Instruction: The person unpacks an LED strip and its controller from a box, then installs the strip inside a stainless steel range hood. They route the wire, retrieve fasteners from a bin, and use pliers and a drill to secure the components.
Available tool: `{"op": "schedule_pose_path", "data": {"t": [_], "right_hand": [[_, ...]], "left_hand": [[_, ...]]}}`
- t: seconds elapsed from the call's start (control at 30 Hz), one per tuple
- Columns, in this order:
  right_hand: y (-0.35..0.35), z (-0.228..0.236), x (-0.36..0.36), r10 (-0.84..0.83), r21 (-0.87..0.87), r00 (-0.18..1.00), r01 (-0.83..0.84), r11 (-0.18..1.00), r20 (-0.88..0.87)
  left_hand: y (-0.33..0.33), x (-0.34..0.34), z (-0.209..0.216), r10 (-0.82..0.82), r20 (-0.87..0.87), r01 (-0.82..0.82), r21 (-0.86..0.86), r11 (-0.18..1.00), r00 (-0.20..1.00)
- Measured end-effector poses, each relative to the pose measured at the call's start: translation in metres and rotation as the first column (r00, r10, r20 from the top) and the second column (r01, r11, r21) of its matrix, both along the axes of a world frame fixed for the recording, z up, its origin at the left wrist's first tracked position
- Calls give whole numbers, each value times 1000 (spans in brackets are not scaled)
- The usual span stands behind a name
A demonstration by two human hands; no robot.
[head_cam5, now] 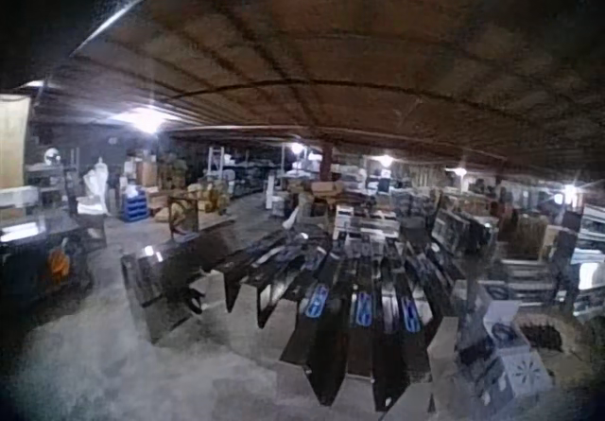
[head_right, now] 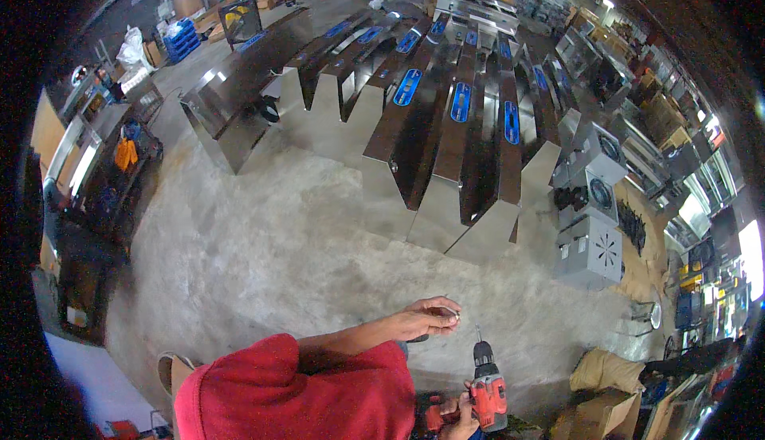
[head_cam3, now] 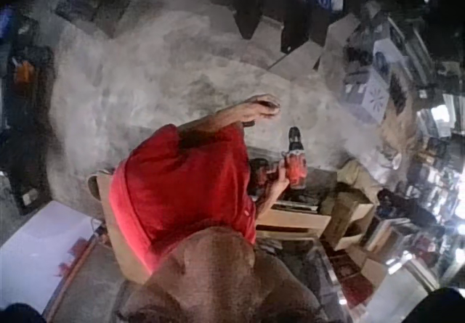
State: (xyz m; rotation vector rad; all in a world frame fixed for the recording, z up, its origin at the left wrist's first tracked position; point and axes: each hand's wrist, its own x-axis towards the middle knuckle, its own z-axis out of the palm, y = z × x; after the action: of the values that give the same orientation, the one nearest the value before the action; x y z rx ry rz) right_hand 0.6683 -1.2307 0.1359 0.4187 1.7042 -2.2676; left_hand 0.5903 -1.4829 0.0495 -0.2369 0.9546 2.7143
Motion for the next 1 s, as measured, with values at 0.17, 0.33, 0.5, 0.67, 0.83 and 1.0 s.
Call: {"op": "schedule_pose_path", "data": {"t": [0.17, 0.33, 0.5, 0.67, 0.83, 1.0], "right_hand": [[1, 6, 5, 26, 6, 998, -26, 1000, -52], [-5, 19, 8, 17, 47, 995, -12, 999, -100], [1, 17, 7, 22, 32, 998, -20, 999, -64], [5, 9, 6, 19, 6, 998, -19, 1000, -66], [4, 3, 7, -25, -48, 999, 23, 999, -42], [6, -5, 7, -20, -66, 1000, 19, 998, -24]], "left_hand": [[1, 5, 7, 26, -75, -24, 33, 999, 997], [2, 2, 17, 17, -91, -13, 42, 999, 996], [-1, 2, 14, 54, -73, -53, 5, 999, 996], [-5, -9, 17, 39, -76, -34, 75, 997, 996], [-3, -16, 31, 10, -32, -10, 3, 1000, 999], [2, -25, 34, -33, -15, 32, -31, 999, 999]]}}
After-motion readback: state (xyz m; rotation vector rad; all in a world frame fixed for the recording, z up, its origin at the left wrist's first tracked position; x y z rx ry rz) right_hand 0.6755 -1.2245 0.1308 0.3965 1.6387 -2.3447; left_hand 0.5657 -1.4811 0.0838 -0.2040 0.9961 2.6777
